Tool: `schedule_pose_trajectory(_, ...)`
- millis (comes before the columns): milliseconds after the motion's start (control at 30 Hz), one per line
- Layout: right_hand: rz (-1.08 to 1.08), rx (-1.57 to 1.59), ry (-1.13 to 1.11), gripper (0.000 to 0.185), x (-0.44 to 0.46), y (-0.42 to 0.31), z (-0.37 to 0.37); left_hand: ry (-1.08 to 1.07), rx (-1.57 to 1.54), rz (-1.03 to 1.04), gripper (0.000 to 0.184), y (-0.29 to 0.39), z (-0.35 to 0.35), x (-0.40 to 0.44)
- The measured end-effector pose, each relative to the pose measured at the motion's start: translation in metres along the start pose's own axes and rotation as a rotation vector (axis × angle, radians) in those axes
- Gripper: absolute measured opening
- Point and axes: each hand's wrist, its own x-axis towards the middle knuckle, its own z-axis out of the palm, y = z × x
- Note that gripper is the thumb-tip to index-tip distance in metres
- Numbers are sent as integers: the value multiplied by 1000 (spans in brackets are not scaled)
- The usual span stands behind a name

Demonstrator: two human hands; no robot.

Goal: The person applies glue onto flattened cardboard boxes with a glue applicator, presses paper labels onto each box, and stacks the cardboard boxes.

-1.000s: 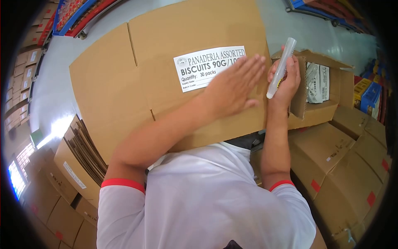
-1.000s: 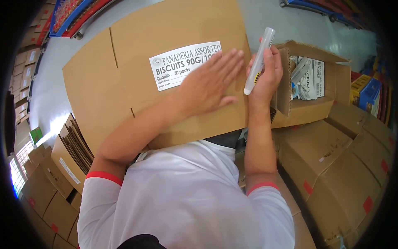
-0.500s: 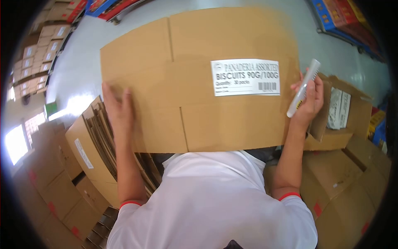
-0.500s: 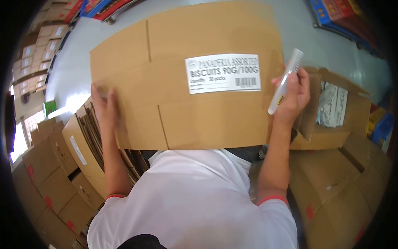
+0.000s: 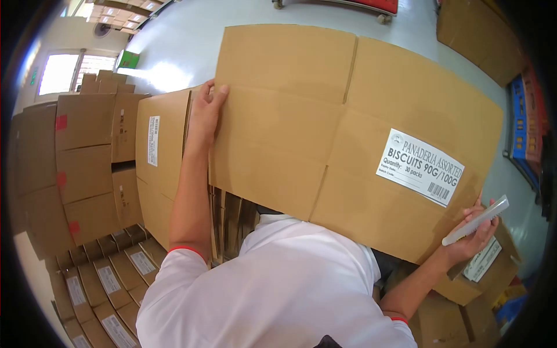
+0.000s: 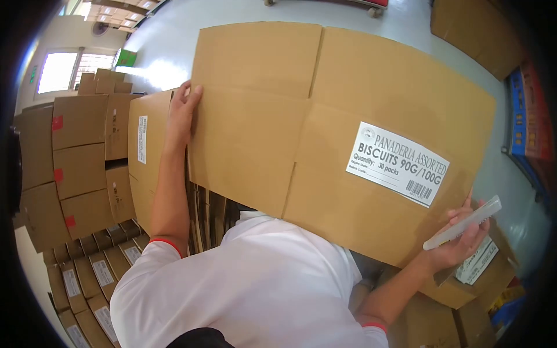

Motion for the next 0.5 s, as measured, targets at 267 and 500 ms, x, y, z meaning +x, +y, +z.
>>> schedule_pose_trajectory(267, 333, 276, -264, 52, 12, 24, 61, 380, 24, 18, 59, -9, -136, -30)
schedule_pose_trajectory(500, 381, 280, -225, 49, 6, 38, 73, 596, -73, 172, 58, -49, -229, -56)
